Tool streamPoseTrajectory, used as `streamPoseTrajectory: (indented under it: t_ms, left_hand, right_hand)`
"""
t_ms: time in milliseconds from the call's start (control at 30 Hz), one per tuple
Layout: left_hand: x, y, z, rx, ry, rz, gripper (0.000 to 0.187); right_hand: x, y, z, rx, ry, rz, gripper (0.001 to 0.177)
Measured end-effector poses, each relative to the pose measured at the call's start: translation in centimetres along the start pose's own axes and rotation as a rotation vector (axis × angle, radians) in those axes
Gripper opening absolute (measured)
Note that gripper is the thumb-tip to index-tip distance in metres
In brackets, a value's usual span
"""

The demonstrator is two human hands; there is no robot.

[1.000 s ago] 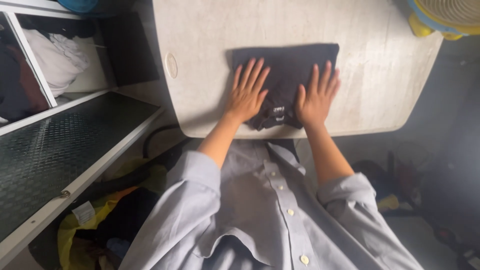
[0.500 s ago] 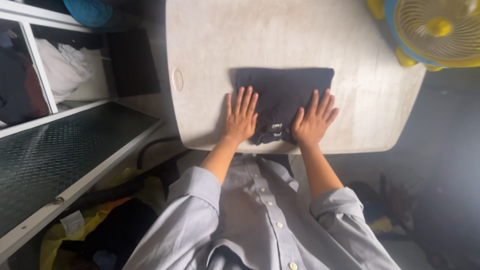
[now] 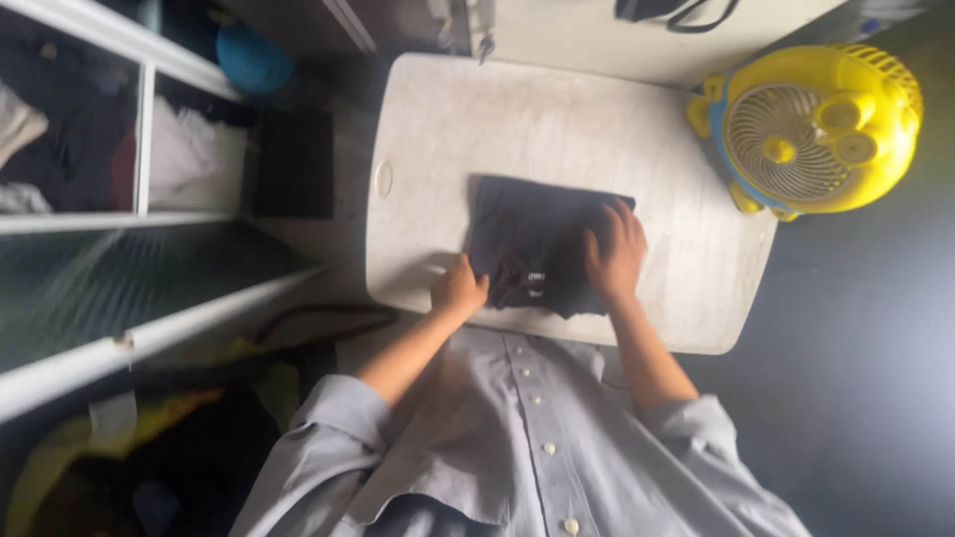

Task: The person folds a dark t-shirt on a white table, smoothing and aligning the fabric, then folds it into a compact rectangle and places it into a nearby drawer.

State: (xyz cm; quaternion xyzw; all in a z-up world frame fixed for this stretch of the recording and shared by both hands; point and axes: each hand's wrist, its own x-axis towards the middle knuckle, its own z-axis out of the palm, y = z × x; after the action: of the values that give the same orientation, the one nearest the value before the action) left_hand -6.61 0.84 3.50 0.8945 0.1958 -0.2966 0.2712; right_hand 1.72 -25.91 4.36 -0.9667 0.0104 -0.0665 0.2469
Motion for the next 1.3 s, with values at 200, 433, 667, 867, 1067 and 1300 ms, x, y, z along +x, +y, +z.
streamPoseTrajectory:
  t_ms: [200, 433, 667, 867, 1067, 1300]
  left_hand:
    - [0.7, -0.1, 3.6, -0.112, 0.022, -0.195, 0.06]
    - [3.3, -2.2, 7.5, -0.424, 0.496, -0.063, 0.046]
    - [3.8, 4.4, 5.7, -0.404, 0.568, 0.023, 0.045]
    - [-0.9, 11.1, 4.2, -0.171, 0.06, -0.124, 0.101]
    - [0.0, 6.1, 6.6, -0.105, 0.103, -0.26, 0.098]
    - [-2.6, 4.3, 8.3, -0.515, -0.314, -0.571, 0.082]
  right_hand:
    - [8.2, -2.2, 1.6, 0.046, -0.397, -0.454, 0.065]
    - [11.2, 0.7, -0.2, -0.102, -0.909, -0.346, 0.068]
    - [4.9, 12.8, -0.6, 0.101, -0.551, 0.203, 0.074]
    - [-3.8, 14.0, -1.6, 0.714, -0.581, 0.846, 0.072]
    - [-4.8, 12.4, -4.6, 0.672, -0.945, 0.704, 0.072]
    - [3.1, 13.1, -4.0, 0.447, -0.393, 0.329, 0.103]
